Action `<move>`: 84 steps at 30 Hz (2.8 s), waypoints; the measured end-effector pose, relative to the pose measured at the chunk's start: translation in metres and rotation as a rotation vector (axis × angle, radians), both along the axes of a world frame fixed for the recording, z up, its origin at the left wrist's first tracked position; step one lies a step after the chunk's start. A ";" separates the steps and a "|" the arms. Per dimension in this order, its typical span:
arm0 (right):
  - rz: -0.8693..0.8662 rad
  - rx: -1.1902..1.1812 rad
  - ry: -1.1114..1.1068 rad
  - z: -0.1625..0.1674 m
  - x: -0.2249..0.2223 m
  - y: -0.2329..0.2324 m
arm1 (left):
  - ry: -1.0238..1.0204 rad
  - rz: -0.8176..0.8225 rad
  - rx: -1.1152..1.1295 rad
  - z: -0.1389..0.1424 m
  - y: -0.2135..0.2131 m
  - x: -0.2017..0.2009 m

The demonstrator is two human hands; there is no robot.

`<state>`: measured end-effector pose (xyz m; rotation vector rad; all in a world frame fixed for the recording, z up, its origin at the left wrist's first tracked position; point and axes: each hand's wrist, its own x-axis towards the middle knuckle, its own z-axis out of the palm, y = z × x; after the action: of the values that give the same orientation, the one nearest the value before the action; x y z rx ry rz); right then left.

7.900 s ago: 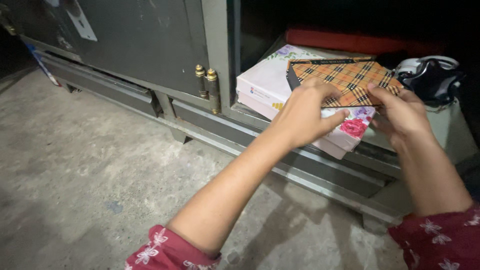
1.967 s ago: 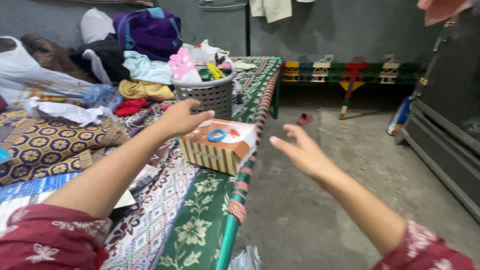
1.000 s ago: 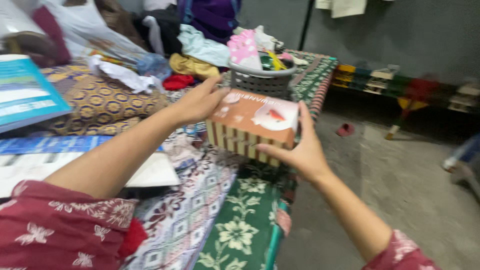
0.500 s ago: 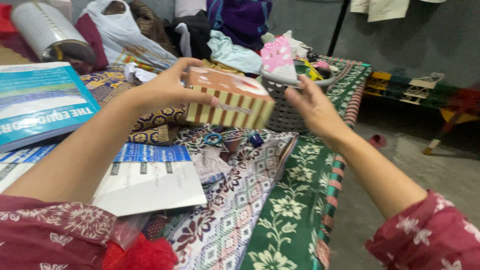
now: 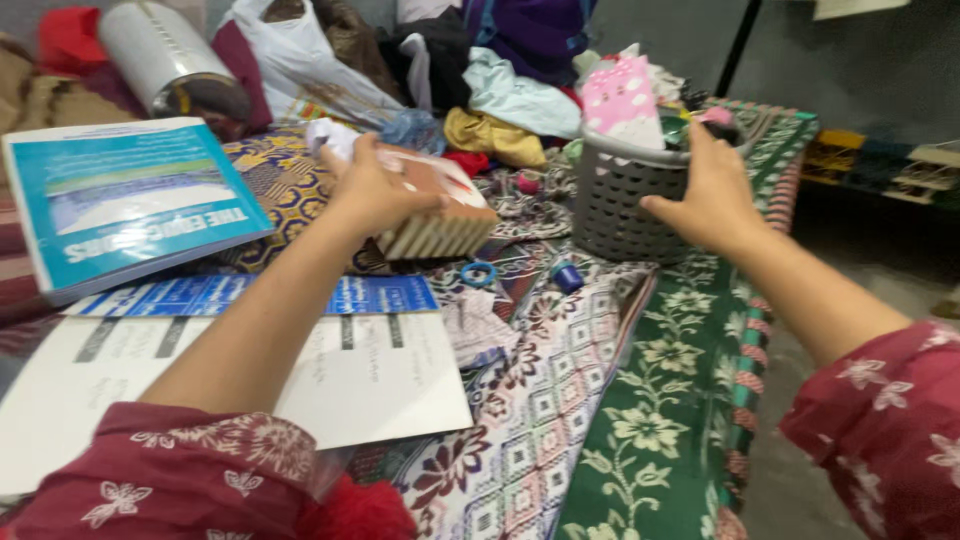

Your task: The person sorts small hair accessories and jewelry in a tray on a bed, handles a pink pouch and small boxes, then carries a tray, boxes and a basket to a metal cabinet and arranges them on its shelves before closing the cabinet doors.

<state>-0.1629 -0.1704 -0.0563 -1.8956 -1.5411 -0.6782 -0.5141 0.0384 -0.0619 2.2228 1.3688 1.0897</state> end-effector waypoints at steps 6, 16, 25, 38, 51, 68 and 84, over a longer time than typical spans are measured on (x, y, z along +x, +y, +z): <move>-0.172 0.083 -0.172 -0.011 0.003 -0.007 | 0.005 -0.114 0.217 0.011 -0.027 0.015; -0.255 0.199 -0.007 -0.003 -0.005 0.000 | 0.021 -0.235 0.266 0.008 -0.060 0.042; -0.271 0.318 0.169 0.003 0.005 0.002 | -0.068 -0.382 0.369 0.003 -0.077 0.050; -0.322 0.254 0.662 0.032 -0.002 -0.132 | -0.321 -0.946 -0.137 0.002 -0.162 0.120; -0.184 0.196 0.354 0.030 -0.063 -0.228 | -0.532 -0.926 -0.898 0.031 -0.225 0.157; -0.017 0.386 0.286 0.066 -0.107 -0.378 | -0.703 -1.233 -0.630 0.059 -0.359 0.148; -0.651 0.211 0.088 0.018 -0.090 -0.707 | -0.701 -1.833 -0.772 0.011 -0.649 0.274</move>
<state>-0.2525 -0.8774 -0.0386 -2.2228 -0.7413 -0.9685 -0.2402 -0.6107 -0.0506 1.2780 -0.6003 0.3107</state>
